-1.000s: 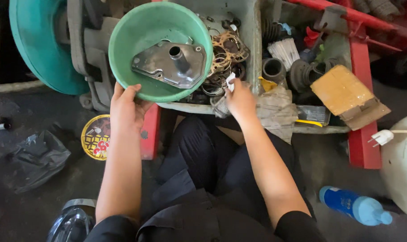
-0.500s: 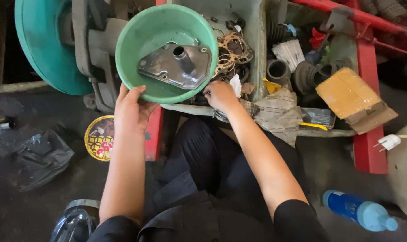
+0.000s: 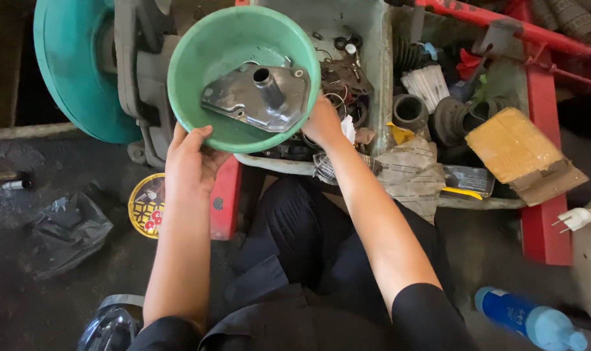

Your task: Sorting, inspecting, and cleaning various used engine components like gaskets and pistons in plastic bins.

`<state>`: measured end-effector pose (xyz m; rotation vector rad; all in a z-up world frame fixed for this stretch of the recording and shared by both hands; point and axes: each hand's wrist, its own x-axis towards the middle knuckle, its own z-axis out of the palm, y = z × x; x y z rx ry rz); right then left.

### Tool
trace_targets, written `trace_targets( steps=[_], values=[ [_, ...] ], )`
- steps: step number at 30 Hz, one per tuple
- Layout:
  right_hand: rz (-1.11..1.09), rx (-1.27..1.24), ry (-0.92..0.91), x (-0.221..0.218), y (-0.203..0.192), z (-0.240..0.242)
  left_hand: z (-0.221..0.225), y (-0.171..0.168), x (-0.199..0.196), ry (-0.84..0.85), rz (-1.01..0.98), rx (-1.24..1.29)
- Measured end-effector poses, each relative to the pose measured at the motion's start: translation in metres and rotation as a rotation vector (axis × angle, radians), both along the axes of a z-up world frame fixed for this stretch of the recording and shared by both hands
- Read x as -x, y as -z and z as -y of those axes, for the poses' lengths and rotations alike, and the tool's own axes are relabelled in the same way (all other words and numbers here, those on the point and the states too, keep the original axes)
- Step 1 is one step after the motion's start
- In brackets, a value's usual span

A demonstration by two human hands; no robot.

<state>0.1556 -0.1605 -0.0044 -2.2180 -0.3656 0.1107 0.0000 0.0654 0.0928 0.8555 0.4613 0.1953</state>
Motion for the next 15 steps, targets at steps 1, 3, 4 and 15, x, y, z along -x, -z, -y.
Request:
trace_targets(
  steps=[1,3,4,15],
  values=[
    [0.0,-0.001,-0.002,-0.011,0.004,0.001,0.001,-0.001,0.0,-0.002,0.0,-0.001],
    [-0.03,0.017,-0.054,-0.031,0.012,0.002,0.002,-0.001,0.002,0.01,-0.01,-0.001],
    [-0.031,0.016,-0.056,-0.035,0.006,0.003,0.002,-0.001,0.002,0.008,-0.012,-0.002],
    [0.12,0.203,-0.033,-0.052,0.055,0.022,-0.003,0.004,0.005,0.0,-0.034,-0.032]
  ],
)
